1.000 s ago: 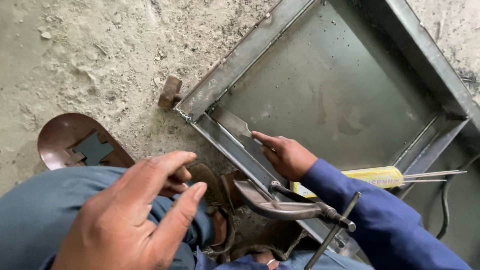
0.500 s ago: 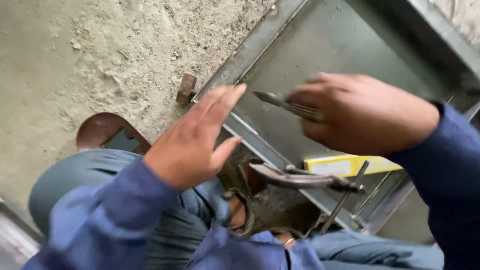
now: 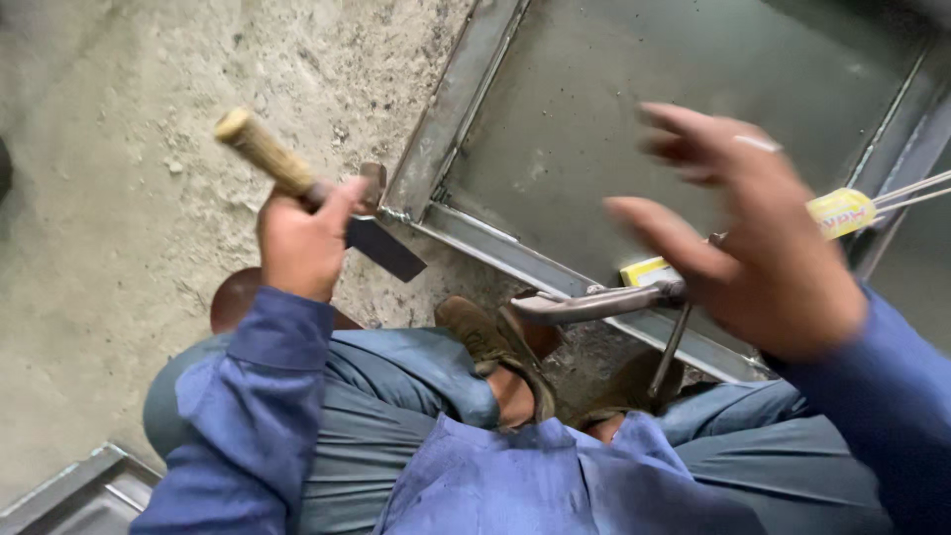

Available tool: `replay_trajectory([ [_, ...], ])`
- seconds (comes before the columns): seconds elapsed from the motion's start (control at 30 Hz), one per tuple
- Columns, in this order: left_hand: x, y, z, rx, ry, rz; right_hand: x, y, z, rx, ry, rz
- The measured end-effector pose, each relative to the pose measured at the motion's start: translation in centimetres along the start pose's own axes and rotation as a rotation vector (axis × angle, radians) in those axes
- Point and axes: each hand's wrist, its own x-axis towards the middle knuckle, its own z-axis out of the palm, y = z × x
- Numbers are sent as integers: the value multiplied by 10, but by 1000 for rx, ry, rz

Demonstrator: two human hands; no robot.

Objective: The person cleans the edges of a metal frame using a chisel and a hammer. They repeatedly strike the chisel against the frame to remove debris or residue.

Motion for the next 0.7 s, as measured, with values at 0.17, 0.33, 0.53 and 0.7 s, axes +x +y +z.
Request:
replay_trajectory([
  [0.17,23,-1,2,-481,-137,-74,-62,37,4,384,188,465],
  [0.33,1,16,48,129,-659,499,-75,61,24,125,143,69],
  [0.53,-14,17,78,424,-923,721,-72,80,31,281,150,181],
  [0.7,-29,14,80,606,-944,782,-73,88,32,409,168,315],
])
